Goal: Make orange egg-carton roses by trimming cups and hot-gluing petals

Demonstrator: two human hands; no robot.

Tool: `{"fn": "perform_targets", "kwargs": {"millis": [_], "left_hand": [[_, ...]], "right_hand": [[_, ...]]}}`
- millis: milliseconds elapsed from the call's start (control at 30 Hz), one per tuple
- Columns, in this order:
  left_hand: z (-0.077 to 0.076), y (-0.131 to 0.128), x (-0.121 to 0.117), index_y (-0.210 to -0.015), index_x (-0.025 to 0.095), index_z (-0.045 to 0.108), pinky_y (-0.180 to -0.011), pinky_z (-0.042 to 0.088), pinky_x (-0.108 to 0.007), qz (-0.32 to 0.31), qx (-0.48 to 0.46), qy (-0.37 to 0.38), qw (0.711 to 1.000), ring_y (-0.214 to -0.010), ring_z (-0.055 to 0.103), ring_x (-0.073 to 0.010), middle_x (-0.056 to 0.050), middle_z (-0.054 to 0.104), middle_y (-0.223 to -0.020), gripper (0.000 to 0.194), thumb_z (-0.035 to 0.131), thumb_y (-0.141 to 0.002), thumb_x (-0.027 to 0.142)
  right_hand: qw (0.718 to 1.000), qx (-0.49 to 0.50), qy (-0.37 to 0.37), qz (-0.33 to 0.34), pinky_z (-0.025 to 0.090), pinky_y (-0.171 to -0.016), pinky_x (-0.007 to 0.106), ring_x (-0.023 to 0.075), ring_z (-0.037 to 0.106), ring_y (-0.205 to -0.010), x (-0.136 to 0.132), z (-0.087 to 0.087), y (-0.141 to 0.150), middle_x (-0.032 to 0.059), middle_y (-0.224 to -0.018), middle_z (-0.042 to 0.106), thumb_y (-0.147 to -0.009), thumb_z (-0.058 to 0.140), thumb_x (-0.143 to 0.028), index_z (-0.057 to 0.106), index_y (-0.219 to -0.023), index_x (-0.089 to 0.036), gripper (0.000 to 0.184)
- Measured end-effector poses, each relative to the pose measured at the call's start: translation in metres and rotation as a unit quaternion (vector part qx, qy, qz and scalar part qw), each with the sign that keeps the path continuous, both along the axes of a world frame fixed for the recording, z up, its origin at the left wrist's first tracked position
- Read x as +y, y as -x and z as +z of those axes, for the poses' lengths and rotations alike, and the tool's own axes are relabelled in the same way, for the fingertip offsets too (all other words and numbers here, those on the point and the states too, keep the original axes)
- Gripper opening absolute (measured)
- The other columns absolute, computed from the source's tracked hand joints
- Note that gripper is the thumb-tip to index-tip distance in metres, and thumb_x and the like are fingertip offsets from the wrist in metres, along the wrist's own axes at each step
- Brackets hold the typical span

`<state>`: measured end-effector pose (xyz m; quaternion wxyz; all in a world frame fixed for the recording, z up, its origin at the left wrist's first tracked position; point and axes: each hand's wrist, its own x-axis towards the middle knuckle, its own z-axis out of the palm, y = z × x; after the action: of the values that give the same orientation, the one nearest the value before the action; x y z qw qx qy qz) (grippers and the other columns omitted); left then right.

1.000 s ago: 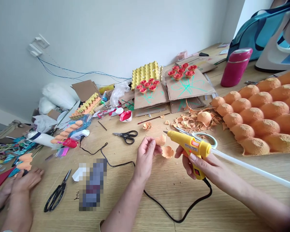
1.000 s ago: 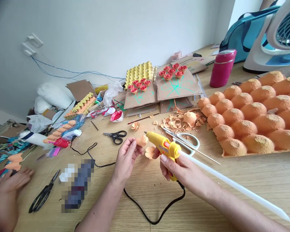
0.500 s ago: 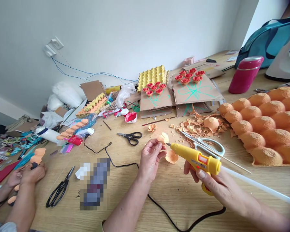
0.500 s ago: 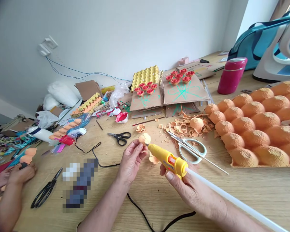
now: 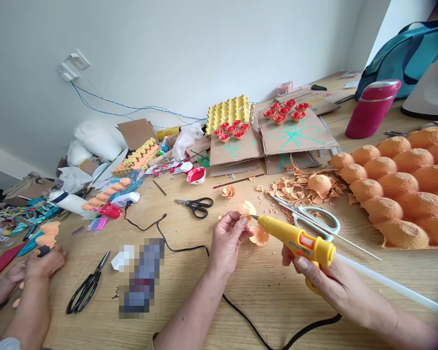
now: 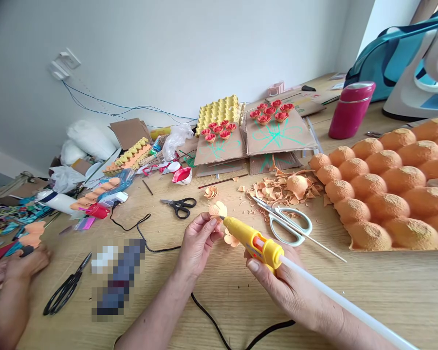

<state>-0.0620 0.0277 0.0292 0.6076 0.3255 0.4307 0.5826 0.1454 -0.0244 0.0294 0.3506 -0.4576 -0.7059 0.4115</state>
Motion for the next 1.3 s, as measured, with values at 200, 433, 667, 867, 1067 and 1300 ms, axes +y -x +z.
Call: {"fn": "perform_targets", "kwargs": {"millis": [200, 433, 667, 867, 1067, 1300], "left_hand": [[0.003, -0.001, -0.001, -0.080, 0.014, 0.063, -0.060, 0.058, -0.018, -0.001, -0.005, 0.002, 1.000, -0.060, 0.060, -0.0059, 0.004, 0.065, -0.070, 0.035, 0.091, -0.063, 0.028], [0.002, -0.001, 0.000, -0.080, 0.013, 0.065, -0.063, 0.059, -0.019, 0.003, -0.003, 0.000, 1.000, -0.062, 0.061, -0.0065, 0.002, 0.066, -0.071, 0.034, 0.091, -0.064, 0.027], [0.002, 0.000, -0.001, -0.078, 0.013, 0.066, -0.065, 0.059, -0.019, -0.002, -0.003, -0.005, 1.000, -0.064, 0.062, -0.0068, 0.001, 0.067, -0.073, 0.030, 0.089, -0.066, 0.028], [0.005, -0.001, 0.000, -0.079, 0.013, 0.067, -0.063, 0.059, -0.018, 0.012, -0.023, 0.005, 1.000, -0.063, 0.063, -0.0064, 0.001, 0.068, -0.074, 0.033, 0.092, -0.062, 0.027], [0.005, -0.001, -0.001, -0.080, 0.013, 0.068, -0.063, 0.060, -0.018, 0.007, -0.028, 0.005, 1.000, -0.063, 0.063, -0.0062, 0.001, 0.069, -0.074, 0.032, 0.091, -0.063, 0.026], [0.008, -0.002, -0.002, -0.081, 0.013, 0.067, -0.061, 0.058, -0.016, 0.020, -0.049, 0.033, 0.998, -0.062, 0.065, -0.0064, 0.001, 0.071, -0.074, 0.038, 0.094, -0.058, 0.027]], "right_hand": [[1.000, -0.013, -0.005, -0.006, 0.048, -0.041, 0.025, 0.0151, 0.052, -0.049, 0.001, -0.003, -0.001, 0.0024, -0.063, 0.056, -0.094, 0.037, -0.067, 0.065, -0.087, -0.022, 0.053], [1.000, -0.010, -0.018, -0.002, 0.049, -0.039, 0.025, 0.0139, 0.051, -0.044, 0.001, 0.003, 0.002, 0.0024, -0.062, 0.057, -0.094, 0.034, -0.068, 0.063, -0.084, -0.022, 0.056], [0.999, -0.020, -0.047, -0.006, 0.049, -0.039, 0.024, 0.0132, 0.051, -0.044, 0.001, 0.005, 0.003, 0.0016, -0.061, 0.059, -0.096, 0.033, -0.066, 0.063, -0.081, -0.023, 0.055], [0.998, -0.031, -0.054, -0.019, 0.056, -0.047, 0.028, 0.0164, 0.061, -0.053, 0.001, 0.004, 0.002, 0.0059, -0.072, 0.068, -0.095, 0.033, -0.067, 0.065, -0.082, -0.022, 0.057], [0.998, -0.039, -0.057, -0.009, 0.057, -0.052, 0.029, 0.0181, 0.063, -0.060, 0.001, 0.009, 0.003, 0.0063, -0.070, 0.068, -0.095, 0.029, -0.070, 0.064, -0.079, -0.021, 0.063], [0.998, -0.047, -0.036, -0.012, 0.057, -0.054, 0.029, 0.0187, 0.063, -0.062, 0.002, 0.005, 0.003, 0.0069, -0.075, 0.069, -0.095, 0.032, -0.069, 0.067, -0.083, -0.021, 0.061]]}}
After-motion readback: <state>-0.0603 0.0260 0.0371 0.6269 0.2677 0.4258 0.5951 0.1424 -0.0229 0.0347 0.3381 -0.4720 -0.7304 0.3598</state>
